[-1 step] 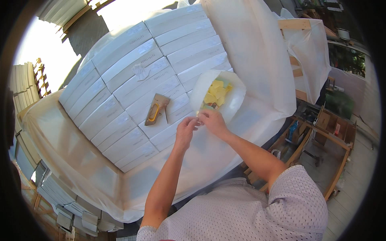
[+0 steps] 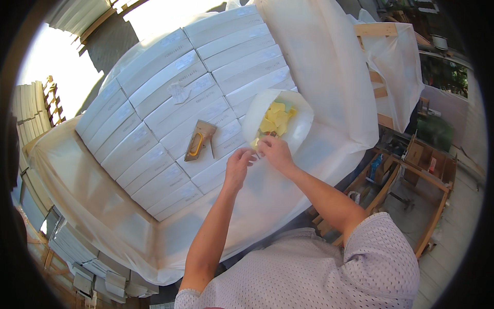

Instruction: The person applies small white labels to the top of stacked white boxes on a table. They pick labels from a container, place them on individual boxes, and smooth them down. The person briefly moves a container aside and later touches their face/camera area.

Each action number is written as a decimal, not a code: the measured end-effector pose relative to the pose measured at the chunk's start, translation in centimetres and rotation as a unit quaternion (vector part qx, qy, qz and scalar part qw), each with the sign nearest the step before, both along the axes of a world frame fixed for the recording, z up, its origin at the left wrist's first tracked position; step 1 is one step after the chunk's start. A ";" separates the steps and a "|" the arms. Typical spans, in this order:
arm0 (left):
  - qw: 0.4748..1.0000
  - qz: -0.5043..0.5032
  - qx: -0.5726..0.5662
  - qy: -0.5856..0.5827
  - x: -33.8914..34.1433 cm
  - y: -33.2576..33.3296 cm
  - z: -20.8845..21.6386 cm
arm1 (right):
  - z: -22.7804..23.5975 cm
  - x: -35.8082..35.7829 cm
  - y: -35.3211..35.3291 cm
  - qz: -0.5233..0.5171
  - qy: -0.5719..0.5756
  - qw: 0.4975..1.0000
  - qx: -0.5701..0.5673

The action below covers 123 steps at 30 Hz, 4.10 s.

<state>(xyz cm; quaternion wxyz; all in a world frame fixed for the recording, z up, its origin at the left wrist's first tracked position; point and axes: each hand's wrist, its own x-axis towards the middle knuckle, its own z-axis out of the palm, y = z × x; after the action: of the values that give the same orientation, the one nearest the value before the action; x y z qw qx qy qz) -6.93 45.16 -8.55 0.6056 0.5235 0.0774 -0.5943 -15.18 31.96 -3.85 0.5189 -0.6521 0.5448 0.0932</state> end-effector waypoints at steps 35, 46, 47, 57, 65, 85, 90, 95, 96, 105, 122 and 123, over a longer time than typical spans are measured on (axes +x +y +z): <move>0.683 -0.212 0.426 -0.554 20.1 -1.6 -12.8 | -3.2 -9.3 -9.2 -0.144 0.064 0.947 -0.280; 0.793 -0.242 0.274 -0.488 6.0 10.1 -10.7 | -6.6 -13.0 -10.5 -0.267 0.108 0.949 0.130; 0.816 -0.250 0.264 -0.449 4.0 11.6 -10.9 | -7.4 -13.0 -10.3 -0.256 0.103 0.955 0.108; 0.867 -0.268 0.279 -0.315 -6.7 15.1 -1.7 | -5.7 -11.5 -7.0 -0.221 0.154 0.955 0.127; 0.884 -0.184 0.271 -0.333 -9.0 9.3 10.7 | 4.5 -13.3 -7.7 0.064 -0.086 0.994 -0.005; 0.679 -0.598 -0.154 -0.397 -18.8 14.5 18.5 | 21.8 -41.3 12.6 -0.016 -0.102 0.993 0.052; 0.632 -0.654 -0.147 -0.390 -20.5 9.2 21.8 | 21.8 -39.5 12.0 0.109 -0.177 0.970 0.125; 0.579 -0.702 -0.133 -0.394 -25.7 2.5 23.1 | 17.5 -45.0 8.9 0.082 -0.240 0.962 0.104; 0.570 -0.710 -0.131 -0.393 -27.0 1.2 23.1 | 17.1 -46.6 8.1 0.063 -0.246 0.963 0.092; 0.500 -0.769 -0.152 -0.369 -41.4 -9.2 23.5 | 20.2 -58.5 -3.7 0.262 -0.234 0.934 0.064; 0.341 -0.860 -0.233 -0.299 -48.0 -39.0 24.8 | 21.9 -63.5 -25.2 0.248 -0.108 0.950 -0.155; 0.329 -0.864 -0.238 -0.297 -48.7 -40.9 25.0 | 22.4 -64.0 -26.5 0.256 -0.124 0.930 -0.235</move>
<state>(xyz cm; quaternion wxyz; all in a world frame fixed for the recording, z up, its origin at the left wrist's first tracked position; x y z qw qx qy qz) -55.67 4.31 16.46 -0.1671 0.2716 -0.7483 -0.5816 -79.19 5.42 18.56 0.3727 -0.8790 0.2971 0.0111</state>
